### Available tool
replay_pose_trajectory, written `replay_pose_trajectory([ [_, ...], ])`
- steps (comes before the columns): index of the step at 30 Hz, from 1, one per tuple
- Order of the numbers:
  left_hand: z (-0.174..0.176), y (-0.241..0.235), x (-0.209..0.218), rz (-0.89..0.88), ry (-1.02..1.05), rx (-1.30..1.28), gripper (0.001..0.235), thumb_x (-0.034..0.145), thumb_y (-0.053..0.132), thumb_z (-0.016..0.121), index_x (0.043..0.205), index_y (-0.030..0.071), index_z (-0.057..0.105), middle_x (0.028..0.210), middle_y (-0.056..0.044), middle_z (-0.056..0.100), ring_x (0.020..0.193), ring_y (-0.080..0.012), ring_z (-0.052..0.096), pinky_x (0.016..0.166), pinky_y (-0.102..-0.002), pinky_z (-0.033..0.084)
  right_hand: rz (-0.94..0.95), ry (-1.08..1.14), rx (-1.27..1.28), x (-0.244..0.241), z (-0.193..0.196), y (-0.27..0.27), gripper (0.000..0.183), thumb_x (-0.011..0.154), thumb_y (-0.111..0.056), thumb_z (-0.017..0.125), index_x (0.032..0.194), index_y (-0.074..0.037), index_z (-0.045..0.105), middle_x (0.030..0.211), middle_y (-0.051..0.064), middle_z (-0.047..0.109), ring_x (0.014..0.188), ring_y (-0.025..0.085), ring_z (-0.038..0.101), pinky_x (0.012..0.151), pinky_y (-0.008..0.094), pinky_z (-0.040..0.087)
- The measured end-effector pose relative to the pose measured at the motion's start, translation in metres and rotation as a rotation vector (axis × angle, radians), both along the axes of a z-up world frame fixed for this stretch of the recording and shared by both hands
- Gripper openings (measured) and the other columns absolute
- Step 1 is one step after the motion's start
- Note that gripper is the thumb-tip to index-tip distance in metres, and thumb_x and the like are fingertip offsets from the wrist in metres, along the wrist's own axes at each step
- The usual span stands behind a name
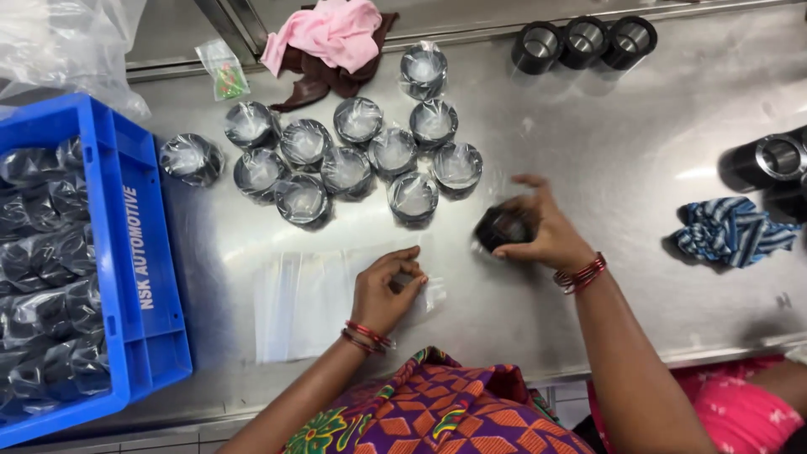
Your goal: Wrapping metal rings in plastic and placing them into a blue plastic crate.
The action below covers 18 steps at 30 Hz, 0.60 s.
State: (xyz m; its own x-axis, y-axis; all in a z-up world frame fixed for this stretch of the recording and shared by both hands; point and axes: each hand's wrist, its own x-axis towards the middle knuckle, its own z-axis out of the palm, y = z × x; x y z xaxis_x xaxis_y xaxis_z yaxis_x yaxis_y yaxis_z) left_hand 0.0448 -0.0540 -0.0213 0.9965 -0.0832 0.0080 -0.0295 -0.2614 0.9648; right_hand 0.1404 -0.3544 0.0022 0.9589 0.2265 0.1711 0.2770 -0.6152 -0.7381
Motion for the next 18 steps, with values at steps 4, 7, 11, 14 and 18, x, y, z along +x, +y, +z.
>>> replay_pose_trajectory([
  [4, -0.029, -0.002, 0.004, -0.046, 0.101, -0.236, 0.01, 0.084, 0.003, 0.076, 0.094, 0.002, 0.074, 0.131, -0.01, 0.072, 0.112, -0.0187, 0.071, 0.085, -0.027, 0.058, 0.263, 0.566, 0.244, -0.014, 0.017, 0.04, 0.108, 0.065, -0.036, 0.095, 0.145, -0.009, 0.028, 0.11, 0.021, 0.07, 0.105, 0.026, 0.067, 0.092, 0.037, 0.054],
  [7, -0.016, 0.002, 0.007, -0.155, 0.001, -0.368, 0.009, 0.091, -0.002, 0.072, 0.099, 0.001, 0.069, 0.134, -0.014, 0.071, 0.134, -0.0259, 0.059, 0.105, -0.033, 0.05, 0.215, 0.725, -0.137, -0.016, 0.041, 0.071, 0.087, 0.078, -0.04, 0.085, 0.142, -0.007, 0.036, 0.101, 0.022, 0.075, 0.092, 0.026, 0.071, 0.083, 0.036, 0.055],
  [11, 0.051, 0.007, 0.017, -0.324, -0.166, -0.177, 0.009, 0.09, -0.004, 0.064, 0.096, 0.004, 0.063, 0.125, -0.008, 0.077, 0.143, -0.0272, 0.056, 0.103, -0.037, 0.057, 0.259, 0.796, 0.263, -0.017, 0.004, 0.037, 0.074, 0.086, -0.035, 0.077, 0.143, -0.004, 0.04, 0.098, 0.024, 0.074, 0.083, 0.022, 0.071, 0.072, 0.034, 0.056],
  [14, 0.1, 0.008, 0.013, -0.359, -0.318, -0.117, 0.014, 0.088, -0.003, 0.067, 0.1, 0.004, 0.067, 0.123, -0.008, 0.076, 0.136, -0.0283, 0.059, 0.109, -0.04, 0.047, 0.464, 0.62, 0.197, -0.037, 0.007, 0.033, 0.089, 0.068, -0.017, 0.09, 0.146, -0.009, 0.047, 0.118, 0.018, 0.058, 0.09, 0.025, 0.066, 0.077, 0.039, 0.06],
  [18, 0.096, 0.021, 0.007, -0.24, -0.311, -0.088, 0.008, 0.09, -0.003, 0.065, 0.094, 0.004, 0.066, 0.113, -0.006, 0.08, 0.11, -0.0251, 0.067, 0.102, -0.04, 0.047, 0.576, -0.182, 0.17, -0.075, 0.034, 0.097, 0.083, 0.076, -0.021, 0.087, 0.148, -0.007, 0.049, 0.139, 0.021, 0.053, 0.124, 0.038, 0.057, 0.101, 0.048, 0.05],
])
